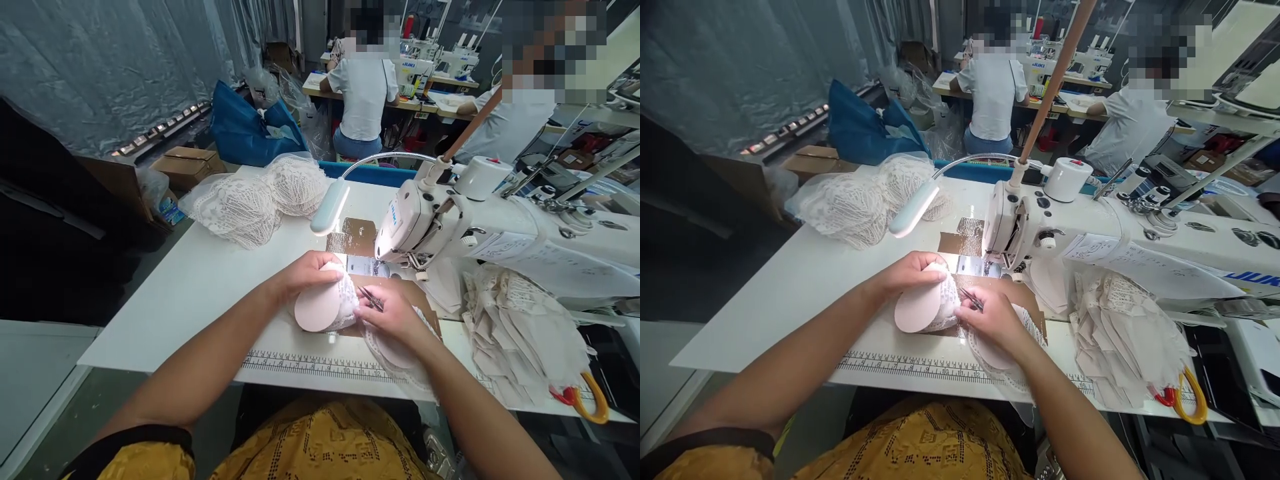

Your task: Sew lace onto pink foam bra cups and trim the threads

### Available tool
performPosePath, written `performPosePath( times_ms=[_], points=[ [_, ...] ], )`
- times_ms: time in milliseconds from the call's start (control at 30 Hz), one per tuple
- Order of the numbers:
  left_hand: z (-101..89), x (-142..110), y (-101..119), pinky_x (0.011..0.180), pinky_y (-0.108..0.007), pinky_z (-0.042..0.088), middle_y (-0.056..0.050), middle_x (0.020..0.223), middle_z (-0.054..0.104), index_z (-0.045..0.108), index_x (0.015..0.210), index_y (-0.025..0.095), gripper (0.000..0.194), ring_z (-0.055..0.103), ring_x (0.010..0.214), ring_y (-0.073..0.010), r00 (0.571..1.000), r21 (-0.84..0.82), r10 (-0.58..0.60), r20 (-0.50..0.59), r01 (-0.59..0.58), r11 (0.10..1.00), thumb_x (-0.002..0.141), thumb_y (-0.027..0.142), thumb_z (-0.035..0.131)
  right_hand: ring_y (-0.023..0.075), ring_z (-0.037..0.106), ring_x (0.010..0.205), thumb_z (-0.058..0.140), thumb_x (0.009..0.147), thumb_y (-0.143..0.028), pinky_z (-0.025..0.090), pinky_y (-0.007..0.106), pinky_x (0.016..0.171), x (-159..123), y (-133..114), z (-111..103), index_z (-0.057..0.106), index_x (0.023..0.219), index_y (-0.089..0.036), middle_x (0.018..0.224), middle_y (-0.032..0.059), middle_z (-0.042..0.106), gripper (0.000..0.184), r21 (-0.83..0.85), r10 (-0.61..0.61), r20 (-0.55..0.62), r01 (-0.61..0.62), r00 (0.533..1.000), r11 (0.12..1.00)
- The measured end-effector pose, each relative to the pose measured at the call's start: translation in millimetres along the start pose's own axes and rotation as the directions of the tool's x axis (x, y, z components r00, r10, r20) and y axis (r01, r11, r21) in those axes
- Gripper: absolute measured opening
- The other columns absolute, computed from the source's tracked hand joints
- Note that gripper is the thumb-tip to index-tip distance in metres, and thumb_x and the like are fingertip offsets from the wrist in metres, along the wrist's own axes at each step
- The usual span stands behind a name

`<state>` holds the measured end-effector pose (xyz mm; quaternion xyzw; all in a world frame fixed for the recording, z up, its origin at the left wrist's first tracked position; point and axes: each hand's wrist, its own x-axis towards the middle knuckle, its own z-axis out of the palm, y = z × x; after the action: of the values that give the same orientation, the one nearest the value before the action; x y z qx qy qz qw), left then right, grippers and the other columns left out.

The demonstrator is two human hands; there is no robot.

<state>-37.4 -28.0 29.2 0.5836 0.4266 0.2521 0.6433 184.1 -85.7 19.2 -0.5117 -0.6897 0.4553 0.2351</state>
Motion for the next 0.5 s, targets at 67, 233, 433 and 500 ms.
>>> performPosePath(
  times_ms=[67, 233, 433, 500],
  points=[
    [-1.7, -1.2, -0.8, 0.057, -0.021, 0.042, 0.000, 0.078, 0.060, 0.057, 0.088, 0.015, 0.024, 0.054, 0.064, -0.0108, 1.000, -0.001, 0.022, 0.008, -0.022, 1.000, 0.074, 0.031, 0.068, 0.0165, 0.056, 0.069, 0.056, 0.084, -0.035, 0.042, 0.029, 0.067, 4.7, -0.8, 7.0, 0.061, 0.075, -0.020, 0.071, -0.0017, 0.061, 0.018, 0.017, -0.003, -0.032, 0.003, 0.999, 1.000],
    [-6.0, -2.5, 0.5, 0.067, -0.024, 0.044, -0.004, 0.094, 0.063, 0.052, 0.102, 0.016, 0.033, 0.058, 0.078, -0.0139, 0.995, 0.013, 0.083, 0.055, -0.084, 0.996, 0.071, 0.020, 0.065, 0.0163, 0.053, 0.073, 0.053, 0.086, -0.038, 0.041, 0.028, 0.066, 5.8, 2.7, 8.5, 0.059, 0.081, -0.019, 0.078, 0.0008, 0.059, 0.020, 0.132, 0.000, -0.112, 0.015, 0.994, 0.991],
    [-4.8, -3.3, 1.2, 0.073, -0.027, 0.045, -0.004, 0.097, 0.064, 0.055, 0.107, 0.017, 0.031, 0.059, 0.085, -0.0166, 0.986, 0.154, 0.128, 0.102, -0.143, 0.978, 0.076, 0.016, 0.055, 0.0134, 0.044, 0.063, 0.059, 0.082, -0.041, 0.034, 0.026, 0.058, 7.2, 8.4, 9.5, 0.053, 0.070, -0.018, 0.065, -0.0028, 0.048, 0.026, 0.093, 0.000, -0.041, 0.004, 0.999, 0.996],
    [-2.6, -4.6, 1.1, 0.081, -0.030, 0.045, -0.005, 0.105, 0.064, 0.057, 0.110, 0.018, 0.033, 0.058, 0.097, -0.0192, 0.971, 0.278, 0.197, 0.133, -0.228, 0.933, 0.077, 0.016, 0.056, 0.0128, 0.041, 0.061, 0.055, 0.085, -0.041, 0.031, 0.026, 0.056, 6.2, 9.5, 9.7, 0.050, 0.066, -0.018, 0.063, -0.0030, 0.044, 0.031, 0.075, -0.022, -0.042, 0.025, 0.999, 0.997]
  ],
)
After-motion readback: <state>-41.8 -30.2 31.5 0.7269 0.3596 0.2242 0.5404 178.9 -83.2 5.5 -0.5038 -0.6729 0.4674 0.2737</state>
